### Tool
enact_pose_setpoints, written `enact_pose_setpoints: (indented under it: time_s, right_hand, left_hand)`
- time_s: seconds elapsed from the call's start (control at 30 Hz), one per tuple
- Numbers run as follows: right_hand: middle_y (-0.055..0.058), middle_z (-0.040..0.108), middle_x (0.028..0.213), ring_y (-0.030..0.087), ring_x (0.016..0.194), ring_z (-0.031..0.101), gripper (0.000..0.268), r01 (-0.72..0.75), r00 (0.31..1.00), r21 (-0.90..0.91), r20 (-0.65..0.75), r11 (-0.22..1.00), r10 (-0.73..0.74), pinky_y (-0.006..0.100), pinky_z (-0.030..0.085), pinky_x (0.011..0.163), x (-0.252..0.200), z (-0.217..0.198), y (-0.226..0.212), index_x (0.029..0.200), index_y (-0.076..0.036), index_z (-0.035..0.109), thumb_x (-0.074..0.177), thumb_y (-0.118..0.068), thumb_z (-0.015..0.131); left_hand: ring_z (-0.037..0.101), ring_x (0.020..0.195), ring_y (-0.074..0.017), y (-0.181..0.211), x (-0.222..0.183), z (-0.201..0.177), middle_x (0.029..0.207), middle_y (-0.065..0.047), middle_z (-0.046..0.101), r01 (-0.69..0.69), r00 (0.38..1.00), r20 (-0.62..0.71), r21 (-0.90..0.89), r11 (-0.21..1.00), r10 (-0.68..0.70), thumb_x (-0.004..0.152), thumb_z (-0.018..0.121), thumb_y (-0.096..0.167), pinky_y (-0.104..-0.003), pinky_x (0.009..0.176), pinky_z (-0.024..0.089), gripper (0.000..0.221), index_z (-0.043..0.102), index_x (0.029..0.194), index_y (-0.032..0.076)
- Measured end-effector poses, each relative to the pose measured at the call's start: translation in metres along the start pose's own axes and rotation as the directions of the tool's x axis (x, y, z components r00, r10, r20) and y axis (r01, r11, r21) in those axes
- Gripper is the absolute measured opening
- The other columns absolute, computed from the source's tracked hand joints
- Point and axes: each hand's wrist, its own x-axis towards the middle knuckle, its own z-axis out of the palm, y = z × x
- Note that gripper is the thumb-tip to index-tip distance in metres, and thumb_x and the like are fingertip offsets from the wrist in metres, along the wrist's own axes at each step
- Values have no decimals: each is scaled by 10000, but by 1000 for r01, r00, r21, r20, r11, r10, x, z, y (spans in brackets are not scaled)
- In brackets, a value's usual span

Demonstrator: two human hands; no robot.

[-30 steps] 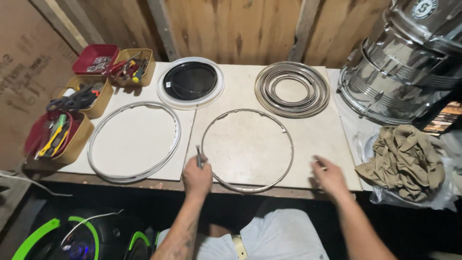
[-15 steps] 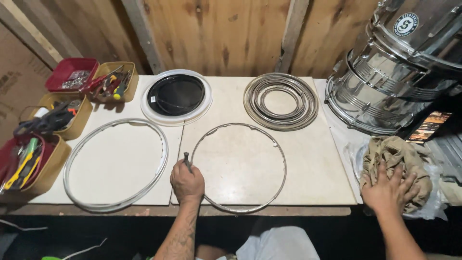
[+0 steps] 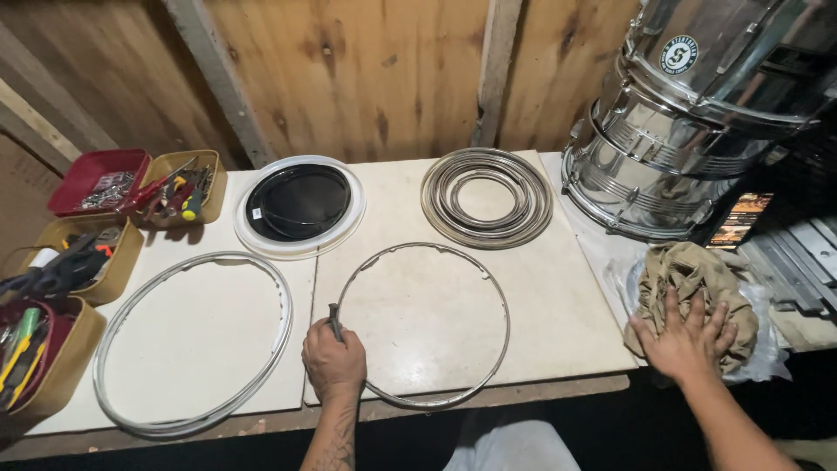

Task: Repairing a metal drum hoop using pliers at a repair bench

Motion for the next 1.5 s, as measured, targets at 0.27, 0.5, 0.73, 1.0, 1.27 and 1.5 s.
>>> enact_pose_setpoints:
  time_s: [0.27,0.5,0.73,1.0,1.27,1.5]
  right_hand:
    - [168,-16,1724,407,1581,-218,1096,-26,1000,-64,-7,998,26,605,-162,1204,-9,-5,-9,1650,-297,72,783,-940,262]
    - [180,188,1708,361,1629,-101,1031,-57,993,-67,-106,996,50,557,-84,1249,-19,-11,-19,1646,-287,228,808,-876,346]
    - [190,166,1705,361,1619,-107,1014,-54,993,-43,-104,998,50,549,-104,1249,-18,-8,-17,1652,-326,187,805,-854,371]
    - [141,-3,1718,342,1583,-211,1019,-44,996,-101,-77,994,36,557,-159,1218,-14,-5,-14,1650,-347,26,818,-890,251]
    - [161,49,1717,359,1596,-169,1021,-45,996,-75,-83,996,38,553,-145,1228,-15,-6,-15,1656,-346,63,814,-878,286]
    - [149,31,1719,351,1592,-167,1021,-52,996,-80,-72,995,46,545,-156,1226,-15,-6,-14,1655,-345,41,816,-876,281]
  left_hand:
    - [609,1041,-362,3,1,-5,1156,-136,685,33,996,83,24,999,-35,860,540,201,-514,973,456,270,692,956,-1]
    - [620,957,-436,-3,3,1,1054,-205,692,-53,998,42,65,996,50,813,565,205,-548,921,472,370,698,1052,-44]
    - [601,1056,-403,0,2,0,1132,-165,692,36,995,93,39,999,-40,840,550,211,-524,984,440,337,705,1028,-23]
    - [604,1051,-372,0,0,-1,1154,-135,690,23,996,91,35,999,-26,861,546,201,-514,982,450,288,710,973,-7]
    - [613,1026,-384,-7,-1,7,1125,-149,694,-34,999,28,45,998,32,853,563,198,-522,951,461,283,701,977,-16]
    - [609,1045,-364,-2,-1,2,1112,-138,692,3,997,79,44,999,-6,863,551,186,-512,984,449,273,699,988,-6]
